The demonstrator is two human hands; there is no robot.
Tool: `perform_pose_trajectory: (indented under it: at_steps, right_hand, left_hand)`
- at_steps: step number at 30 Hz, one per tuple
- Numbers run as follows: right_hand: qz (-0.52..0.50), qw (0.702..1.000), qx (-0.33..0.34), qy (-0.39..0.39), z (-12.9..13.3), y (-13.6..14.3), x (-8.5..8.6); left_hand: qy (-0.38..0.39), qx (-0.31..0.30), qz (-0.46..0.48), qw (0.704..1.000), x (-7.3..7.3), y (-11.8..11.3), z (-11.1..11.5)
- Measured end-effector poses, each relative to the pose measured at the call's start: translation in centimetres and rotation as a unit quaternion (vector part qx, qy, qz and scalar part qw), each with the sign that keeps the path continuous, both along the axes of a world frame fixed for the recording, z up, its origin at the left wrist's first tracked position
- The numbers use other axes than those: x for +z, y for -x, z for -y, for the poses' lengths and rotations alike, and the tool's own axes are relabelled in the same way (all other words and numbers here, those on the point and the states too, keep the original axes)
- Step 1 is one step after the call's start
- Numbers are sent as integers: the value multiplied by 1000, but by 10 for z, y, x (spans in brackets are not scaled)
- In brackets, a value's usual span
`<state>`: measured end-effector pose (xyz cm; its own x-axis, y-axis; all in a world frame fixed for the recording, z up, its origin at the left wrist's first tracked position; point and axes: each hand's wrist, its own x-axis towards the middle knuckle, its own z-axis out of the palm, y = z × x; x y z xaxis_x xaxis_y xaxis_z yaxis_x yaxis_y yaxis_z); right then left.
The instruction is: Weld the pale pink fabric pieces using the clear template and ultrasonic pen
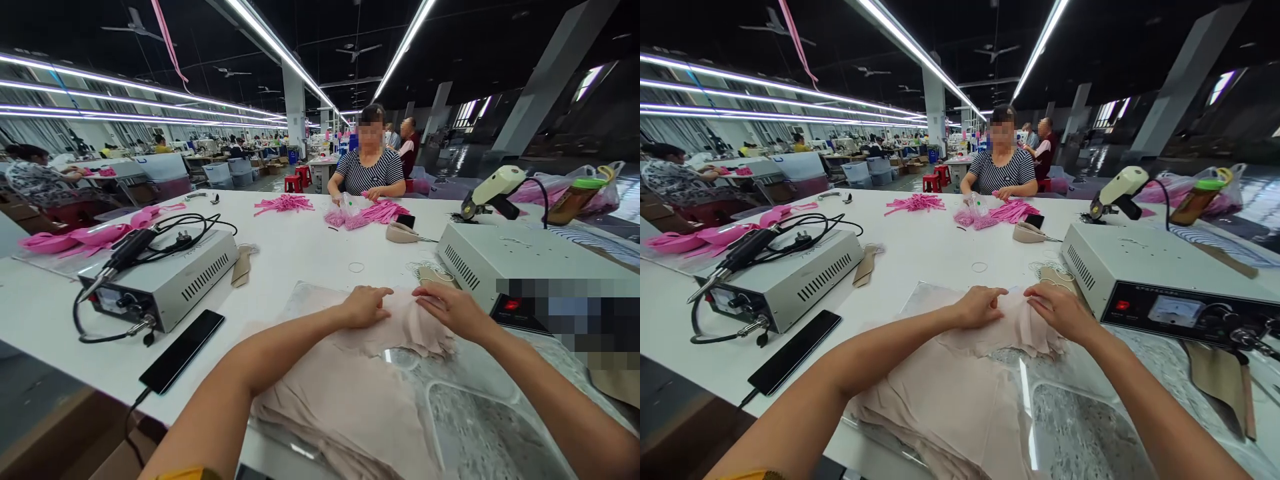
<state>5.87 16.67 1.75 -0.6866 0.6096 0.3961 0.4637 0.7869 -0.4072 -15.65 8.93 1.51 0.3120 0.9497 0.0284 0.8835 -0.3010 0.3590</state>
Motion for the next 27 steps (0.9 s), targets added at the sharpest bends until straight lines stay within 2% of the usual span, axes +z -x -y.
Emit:
perform_pose_trajectory:
  at_steps: [3,6,10,12,14,15,17,19,21,24,27]
  right_hand:
    - [-2,1000,-5,-7,17,-13,7]
    - [-10,1000,15,-26,53,-24,7]
    - [-18,994,98,-46,127,-28,0]
    - [7,988,152,-18,161,-27,-1]
    - [55,977,201,35,179,-26,0]
    - [68,974,210,59,179,-25,0]
    - [58,979,169,94,160,-25,1]
    - [19,992,59,106,119,-23,-2]
    - [-10,994,-62,93,68,-18,-7]
    - [-9,992,-98,85,0,-4,-16]
    - [10,993,-80,91,-35,7,-23]
  left_hand:
    - [0,-14,23,1000,9,6,3]
    - [-12,-46,48,998,24,25,25]
    - [-19,-140,37,989,42,57,80]
    - [16,-171,5,985,48,72,111]
    - [71,-197,-17,978,52,83,134]
    - [100,-206,-16,973,54,87,141]
    - [139,-205,-1,969,56,90,144]
    - [127,-167,4,978,54,84,132]
    - [74,-94,-21,993,48,69,108]
    - [26,20,-62,998,30,38,64]
    - [15,62,-89,994,10,16,28]
